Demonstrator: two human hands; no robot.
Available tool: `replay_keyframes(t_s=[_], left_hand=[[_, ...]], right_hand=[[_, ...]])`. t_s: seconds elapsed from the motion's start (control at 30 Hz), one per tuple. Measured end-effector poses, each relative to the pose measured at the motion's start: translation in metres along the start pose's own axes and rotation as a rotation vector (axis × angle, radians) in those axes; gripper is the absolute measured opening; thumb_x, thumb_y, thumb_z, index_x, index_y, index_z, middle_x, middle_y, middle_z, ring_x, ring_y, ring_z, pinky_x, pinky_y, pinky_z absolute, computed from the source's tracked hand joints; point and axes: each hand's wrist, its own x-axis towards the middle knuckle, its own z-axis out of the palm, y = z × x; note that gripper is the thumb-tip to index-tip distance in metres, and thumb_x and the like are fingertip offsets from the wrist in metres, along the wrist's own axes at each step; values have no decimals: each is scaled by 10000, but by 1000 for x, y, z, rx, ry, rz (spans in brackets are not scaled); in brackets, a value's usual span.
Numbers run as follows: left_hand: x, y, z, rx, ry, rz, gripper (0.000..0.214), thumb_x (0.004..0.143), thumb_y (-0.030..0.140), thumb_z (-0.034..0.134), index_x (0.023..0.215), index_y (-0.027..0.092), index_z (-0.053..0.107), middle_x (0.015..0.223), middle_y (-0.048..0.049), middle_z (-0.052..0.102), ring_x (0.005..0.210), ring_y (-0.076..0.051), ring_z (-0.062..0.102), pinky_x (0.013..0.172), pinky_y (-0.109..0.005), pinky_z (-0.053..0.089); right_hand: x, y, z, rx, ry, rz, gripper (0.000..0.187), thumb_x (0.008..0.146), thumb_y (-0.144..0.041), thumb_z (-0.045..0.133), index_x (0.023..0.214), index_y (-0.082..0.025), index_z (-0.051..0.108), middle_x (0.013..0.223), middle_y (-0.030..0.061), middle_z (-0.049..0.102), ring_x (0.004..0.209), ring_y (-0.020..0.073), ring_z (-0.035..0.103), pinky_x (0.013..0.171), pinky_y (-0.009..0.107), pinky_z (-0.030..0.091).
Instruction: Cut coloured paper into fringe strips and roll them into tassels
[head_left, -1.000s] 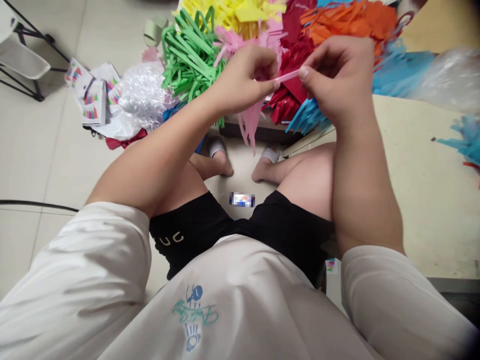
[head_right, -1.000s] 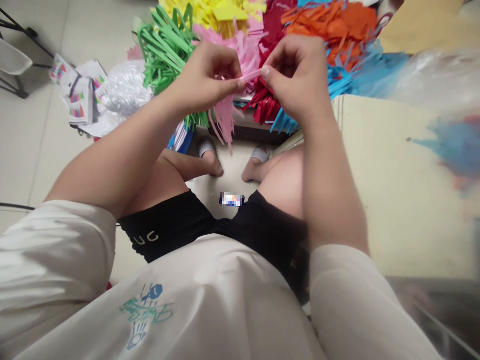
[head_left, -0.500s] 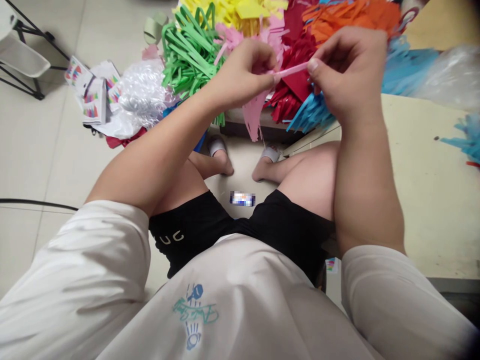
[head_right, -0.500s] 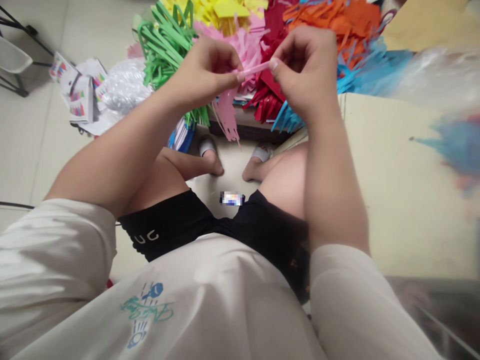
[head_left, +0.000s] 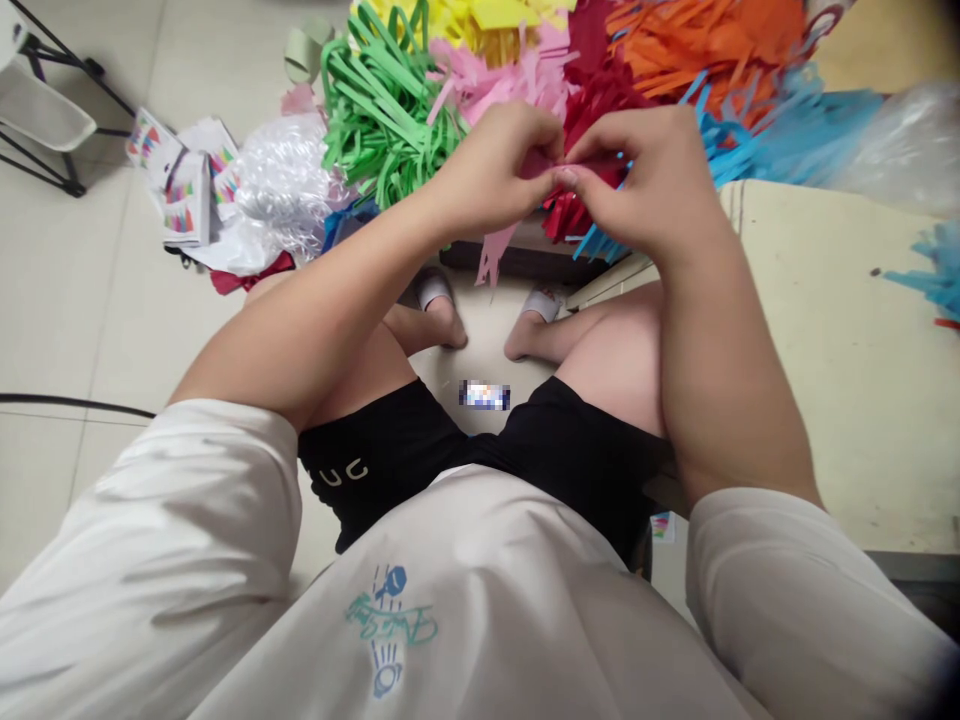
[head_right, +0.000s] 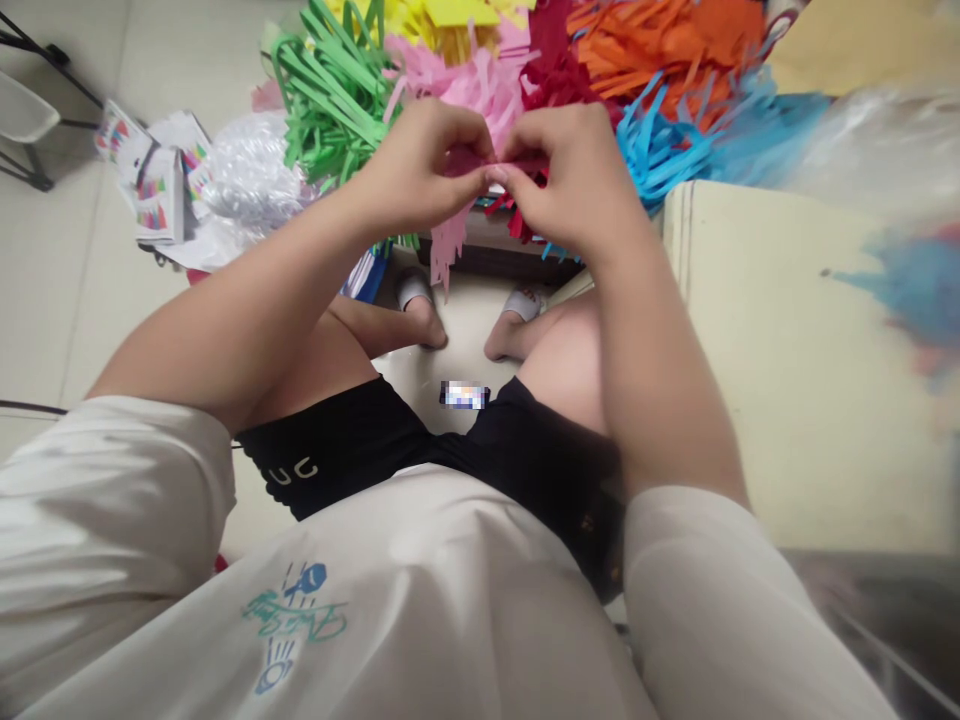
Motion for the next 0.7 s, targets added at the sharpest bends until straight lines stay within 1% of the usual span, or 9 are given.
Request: replay_keyframes(t_s=[0.07,0.13,0.27,0.33,0.47,0.6,0.7], left_hand=[[0,-1,1,-3,-3,-15,344,1022,462,782,816,233,629,773,-17,570,746,-141,427,760,-385,336],[1,-3,1,-13,5,-22,343,1010,471,789,814,239,629,786,-24,593,747,-147,431,765,-388,335],[1,-7,2,-34,15,-12,325,985,479,774,791,259,634,790,-37,633,749,-165,432,770,-404,349],[1,-8,3,-56,23,-37,296,960,438,791,776,264,636,782,-39,630,751,-171,433,782,-413,363],[2,-10,5,-70,45,-84,234,897,332,819,762,269,638,732,-22,576,762,-178,423,805,-423,383],[3,-12,10,-36,68,-68,224,861,283,772,736,273,586,699,-25,548,746,-183,413,752,-417,344],[3,-12,12,-8,74,-64,246,852,248,756,718,270,551,675,-20,526,733,-174,399,733,-413,332]], right_hand=[[1,3,2,36,8,23,84,855,-383,862,843,-368,781,969,-25,823,911,252,721,891,458,566],[1,6,2,67,23,42,102,845,-393,875,832,-370,777,988,-19,824,897,251,714,881,458,565],[0,8,2,56,29,49,138,866,-422,861,791,-381,753,907,2,786,905,281,706,843,479,544],[0,8,3,66,33,59,150,855,-443,872,784,-389,751,904,2,779,906,281,699,838,478,537],[0,5,3,77,38,67,198,837,-488,891,769,-373,745,909,6,777,879,264,669,822,463,509],[1,2,4,52,33,56,235,843,-495,869,754,-346,711,864,5,752,820,242,617,791,443,477],[1,2,5,42,27,58,217,845,-459,853,757,-339,695,867,0,749,799,234,594,787,441,465]])
